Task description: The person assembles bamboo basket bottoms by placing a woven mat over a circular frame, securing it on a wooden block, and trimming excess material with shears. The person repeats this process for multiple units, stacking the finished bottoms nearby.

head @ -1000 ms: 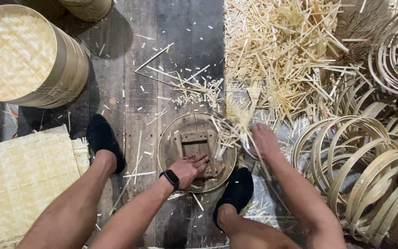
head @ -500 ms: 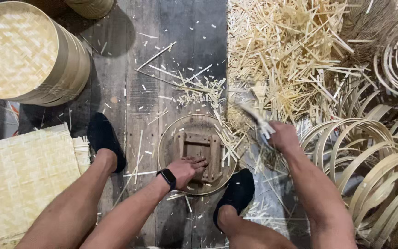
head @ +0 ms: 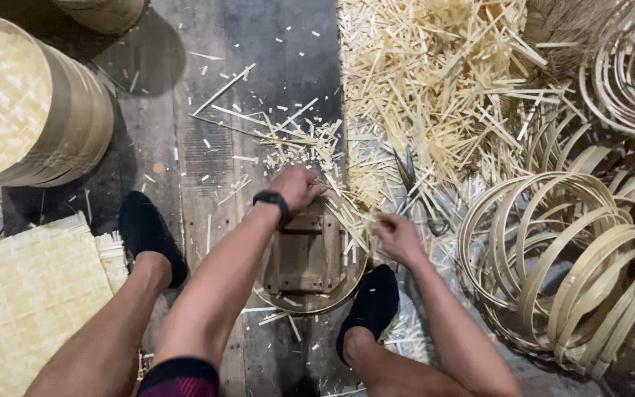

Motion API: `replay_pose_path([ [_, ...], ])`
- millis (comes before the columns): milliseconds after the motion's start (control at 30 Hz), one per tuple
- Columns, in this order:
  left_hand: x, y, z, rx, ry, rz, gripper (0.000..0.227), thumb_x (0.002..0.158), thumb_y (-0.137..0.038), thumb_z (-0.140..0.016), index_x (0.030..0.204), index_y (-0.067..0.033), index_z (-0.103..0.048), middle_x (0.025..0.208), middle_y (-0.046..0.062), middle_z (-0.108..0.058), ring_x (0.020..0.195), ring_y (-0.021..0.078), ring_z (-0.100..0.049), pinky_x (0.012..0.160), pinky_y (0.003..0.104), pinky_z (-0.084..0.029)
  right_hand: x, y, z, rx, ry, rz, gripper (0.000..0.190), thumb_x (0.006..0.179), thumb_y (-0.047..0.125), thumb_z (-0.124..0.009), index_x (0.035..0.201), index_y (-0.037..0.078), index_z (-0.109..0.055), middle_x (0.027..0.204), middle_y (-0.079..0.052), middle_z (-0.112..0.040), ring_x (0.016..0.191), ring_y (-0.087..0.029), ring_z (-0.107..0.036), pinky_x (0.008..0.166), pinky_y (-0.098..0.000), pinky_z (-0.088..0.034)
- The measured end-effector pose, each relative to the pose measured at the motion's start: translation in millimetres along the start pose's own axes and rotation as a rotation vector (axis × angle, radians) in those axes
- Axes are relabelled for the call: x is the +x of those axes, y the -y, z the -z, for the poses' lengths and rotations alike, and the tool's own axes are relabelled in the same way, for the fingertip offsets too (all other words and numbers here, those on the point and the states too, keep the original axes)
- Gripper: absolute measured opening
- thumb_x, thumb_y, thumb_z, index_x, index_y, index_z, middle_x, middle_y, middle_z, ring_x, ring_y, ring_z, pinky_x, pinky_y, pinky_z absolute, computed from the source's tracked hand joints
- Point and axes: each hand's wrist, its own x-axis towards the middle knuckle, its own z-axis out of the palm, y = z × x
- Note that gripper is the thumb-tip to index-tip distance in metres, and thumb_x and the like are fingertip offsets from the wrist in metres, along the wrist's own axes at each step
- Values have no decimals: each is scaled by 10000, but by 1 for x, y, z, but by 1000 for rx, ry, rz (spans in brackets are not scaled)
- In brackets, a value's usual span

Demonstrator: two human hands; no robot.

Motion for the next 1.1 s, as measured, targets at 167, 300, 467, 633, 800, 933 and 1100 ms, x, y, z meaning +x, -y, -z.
replay_pose_path([
  [167,46,8,-9,-172,410,266,329,739,-391,-866,1004,-200,-830,1020,87,-787,948,255,-736,875,390,-565,17,-4,-33,257,68,105,254,881,251,-791,994,24,-772,879,-71,-784,796,-142,-693,750,-328,-573],
  [300,66,0,-9,-151,400,483,355,616,-344,-966,859,-118,-840,941,97,-804,882,247,-769,822,358,-598,37,-24,-41,429,106,11,209,849,195,-816,924,5,-776,799,-44,-754,662,-112,-655,610,-314,-558],
  [467,58,-11,5,-178,360,561,351,591,-277,-1001,843,-105,-829,921,115,-786,858,242,-753,807,353,-590,44,-33,-53,446,62,3,204,835,175,-846,871,-16,-783,740,-55,-734,595,-114,-615,540,-301,-512],
  [633,38,-20,13,-282,262,446,265,646,-228,-939,872,-133,-838,910,123,-810,840,224,-774,812,351,-592,23,-16,-49,255,-124,103,255,835,238,-834,895,-7,-798,723,-80,-743,611,-112,-619,577,-305,-510],
  [800,11,3,8,-313,142,358,285,817,-343,-813,1022,-145,-819,1006,114,-781,910,238,-729,838,381,-552,-8,14,-32,62,-166,443,633,749,374,-883,1197,-33,-696,895,-121,-732,721,-161,-660,663,-346,-549],
  [933,-53,68,9,-413,24,702,373,937,-460,-721,1077,-124,-802,965,94,-798,873,217,-755,834,376,-572,12,30,-9,-14,-99,209,637,821,389,-839,1276,-21,-664,953,-151,-727,746,-212,-664,691,-400,-557],
  [1100,-135,140,-21,-674,123,931,280,869,-334,-869,866,-62,-801,701,61,-690,604,164,-533,554,345,-412,29,23,13,651,-381,0,679,969,369,-767,1417,-78,-521,1089,-210,-708,789,-224,-665,698,-425,-556],
])
